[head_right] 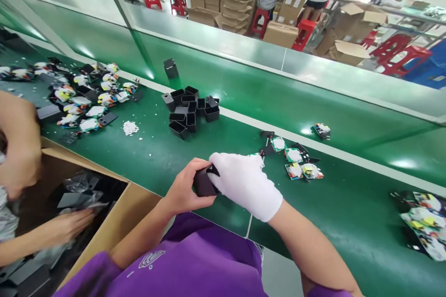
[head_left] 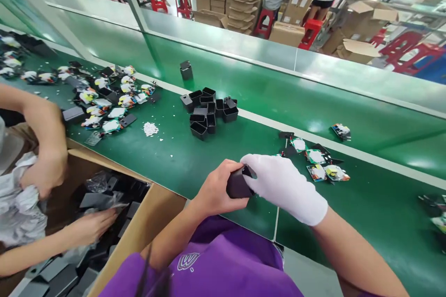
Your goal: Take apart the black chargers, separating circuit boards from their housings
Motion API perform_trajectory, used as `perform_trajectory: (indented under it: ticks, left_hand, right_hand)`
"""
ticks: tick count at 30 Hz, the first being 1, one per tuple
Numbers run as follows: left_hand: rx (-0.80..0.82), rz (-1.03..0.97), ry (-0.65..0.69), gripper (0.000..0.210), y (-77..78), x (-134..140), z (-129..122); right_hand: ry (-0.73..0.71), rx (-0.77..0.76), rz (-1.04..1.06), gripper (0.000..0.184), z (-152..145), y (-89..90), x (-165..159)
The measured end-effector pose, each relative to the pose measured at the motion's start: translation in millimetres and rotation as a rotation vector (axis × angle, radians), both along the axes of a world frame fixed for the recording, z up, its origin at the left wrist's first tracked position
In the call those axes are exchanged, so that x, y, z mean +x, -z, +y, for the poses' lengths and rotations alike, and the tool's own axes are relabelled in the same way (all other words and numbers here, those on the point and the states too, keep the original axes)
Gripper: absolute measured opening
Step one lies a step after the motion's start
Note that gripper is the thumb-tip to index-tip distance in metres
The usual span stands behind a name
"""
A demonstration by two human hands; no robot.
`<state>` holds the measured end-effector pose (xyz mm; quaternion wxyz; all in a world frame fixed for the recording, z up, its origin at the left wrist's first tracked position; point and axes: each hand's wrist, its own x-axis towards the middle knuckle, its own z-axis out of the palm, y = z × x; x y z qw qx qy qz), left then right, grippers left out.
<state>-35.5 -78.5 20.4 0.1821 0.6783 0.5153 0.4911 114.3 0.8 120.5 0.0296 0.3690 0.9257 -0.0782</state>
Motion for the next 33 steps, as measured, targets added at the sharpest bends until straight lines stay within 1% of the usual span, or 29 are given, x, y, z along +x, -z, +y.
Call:
perform_trajectory:
  ticks: [2,5,8,11,13,16,18,20,23,27,30,33]
  left_hand:
    - [0.001,0.032,-0.01,0.069,-0.1,0.8,-0.2]
    - [-0.022,0.066,-0.027,0.064,0.1,2.4,-1.2]
    - [-0.075,0.07,-0.005,0.063,-0.5,4.1,-2.7]
    - [-0.092,0.05,0.025,0.062,-2.6,5.5,-3.1]
    - [-0.062,0.042,0.036,0.062,-4.5,6.3,-2.1]
    - [-0.004,0.033,0.027,0.064,-6.4,7.8,0.1]
    - [0.031,0.019,0.021,0.065,-6.0,9.6,1.8]
    - [0.058,0.003,0.018,0.065,-3.5,11.8,3.7]
    - [0.113,-0.011,0.033,0.066,2.8,14.5,7.2]
    - [0.218,0.013,0.074,0.072,8.6,14.8,11.9]
    - [0.255,0.054,0.103,0.076,7.7,15.2,14.2]
    - [0.28,0.074,0.119,0.073,4.8,19.1,14.6]
  right_hand:
    - [-0.008,0.019,-0.063,0.018,1.1,1.4,-4.9]
    - [-0.065,0.041,-0.111,0.019,0.6,4.1,-4.9]
    - [-0.136,-0.028,-0.137,0.022,2.1,3.7,1.8]
    - [-0.156,-0.126,-0.062,0.022,7.0,1.0,11.8]
    - [-0.135,-0.192,0.033,0.025,10.2,-0.4,18.8]
    - [-0.085,-0.333,0.257,0.03,11.4,-0.4,27.9]
    - [-0.026,-0.409,0.388,0.028,8.9,1.2,31.7]
    - [0.053,-0.452,0.467,0.025,4.8,3.7,33.2]
    - [0.143,-0.492,0.559,0.023,-1.1,8.1,32.8]
    - [0.179,-0.483,0.617,0.022,-3.8,13.4,33.3]
    - [0.174,-0.493,0.636,0.021,-3.5,17.1,32.8]
    - [0.199,-0.501,0.665,0.024,-4.7,20.7,29.2]
